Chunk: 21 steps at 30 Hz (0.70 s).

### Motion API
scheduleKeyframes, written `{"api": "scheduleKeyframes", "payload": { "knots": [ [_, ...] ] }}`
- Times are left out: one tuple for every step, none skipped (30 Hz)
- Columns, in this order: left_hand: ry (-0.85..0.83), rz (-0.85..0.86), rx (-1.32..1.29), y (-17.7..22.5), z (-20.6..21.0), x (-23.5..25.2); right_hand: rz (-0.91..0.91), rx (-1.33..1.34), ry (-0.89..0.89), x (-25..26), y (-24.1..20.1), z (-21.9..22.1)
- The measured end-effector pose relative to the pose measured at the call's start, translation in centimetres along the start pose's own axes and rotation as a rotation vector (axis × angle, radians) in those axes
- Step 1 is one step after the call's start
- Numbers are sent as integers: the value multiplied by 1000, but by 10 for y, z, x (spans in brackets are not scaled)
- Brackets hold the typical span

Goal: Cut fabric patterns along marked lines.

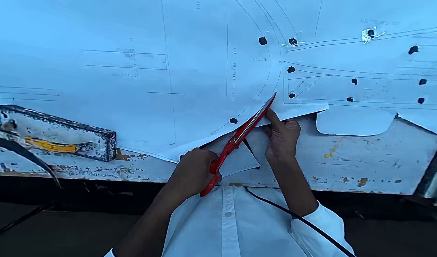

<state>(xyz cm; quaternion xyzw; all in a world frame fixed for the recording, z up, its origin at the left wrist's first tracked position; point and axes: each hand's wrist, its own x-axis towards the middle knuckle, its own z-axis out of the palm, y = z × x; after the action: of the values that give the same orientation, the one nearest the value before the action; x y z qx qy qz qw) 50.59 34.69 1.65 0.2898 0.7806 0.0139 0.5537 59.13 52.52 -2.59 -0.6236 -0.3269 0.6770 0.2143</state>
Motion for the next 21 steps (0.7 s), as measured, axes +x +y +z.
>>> {"api": "scheduleKeyframes", "payload": {
  "knots": [
    [4, -1, -8, 0, 0, 0, -2, -3, 0, 0, 0, 0],
    [12, 6, -14, -2, 2, 0, 0, -9, -2, 0, 0, 0],
    [20, 18, -16, -3, 2, 0, -1, -9, -11, 1, 1, -1],
    [23, 32, -17, -5, 3, 0, -2, -5, -15, 1, 1, -1],
    [16, 41, -19, -5, 3, 1, 4, -7, -14, 1, 1, -1],
    [7, 43, -16, -5, 3, 1, 7, -8, -13, 1, 0, -1],
    [-2, 39, -22, -3, 3, 0, 6, -5, -15, 1, 1, -2],
    [-4, 40, -28, 0, 3, 0, 4, -1, -14, 1, 0, -2],
    [-3, 42, -30, 2, 3, 0, 2, 5, -15, 1, 0, -2],
    [-7, 34, -31, 4, 3, 0, 0, 5, -17, 0, 0, -2],
    [-10, 22, -28, 6, 2, 0, -2, 6, -23, 0, 0, -2],
    [-11, 11, -23, 7, 2, 0, -5, 6, -29, 0, 1, -2],
    [-6, 8, -16, 7, 1, 0, -7, 1, -35, 1, 1, -3],
    [6, 12, -10, 7, 1, -1, -8, 1, -40, 1, 1, -3],
    [10, 10, -6, 7, 1, -1, -11, 5, -46, 1, 2, -3],
    [6, 4, -11, 8, 1, -1, -10, 4, -52, 1, 2, -4],
    [6, 2, -16, 8, 1, -1, -10, 2, -51, 1, 2, -4],
    [11, 2, -21, 7, 1, -1, -9, 4, -49, 1, 2, -4],
    [16, 5, -25, 6, 2, 0, -5, 2, -47, 1, 1, -4],
    [23, 10, -26, 6, 2, 0, -3, 0, -45, 1, 1, -4],
    [25, 11, -25, 5, 2, 0, -2, -2, -48, 2, 1, -4]
  ]
}}
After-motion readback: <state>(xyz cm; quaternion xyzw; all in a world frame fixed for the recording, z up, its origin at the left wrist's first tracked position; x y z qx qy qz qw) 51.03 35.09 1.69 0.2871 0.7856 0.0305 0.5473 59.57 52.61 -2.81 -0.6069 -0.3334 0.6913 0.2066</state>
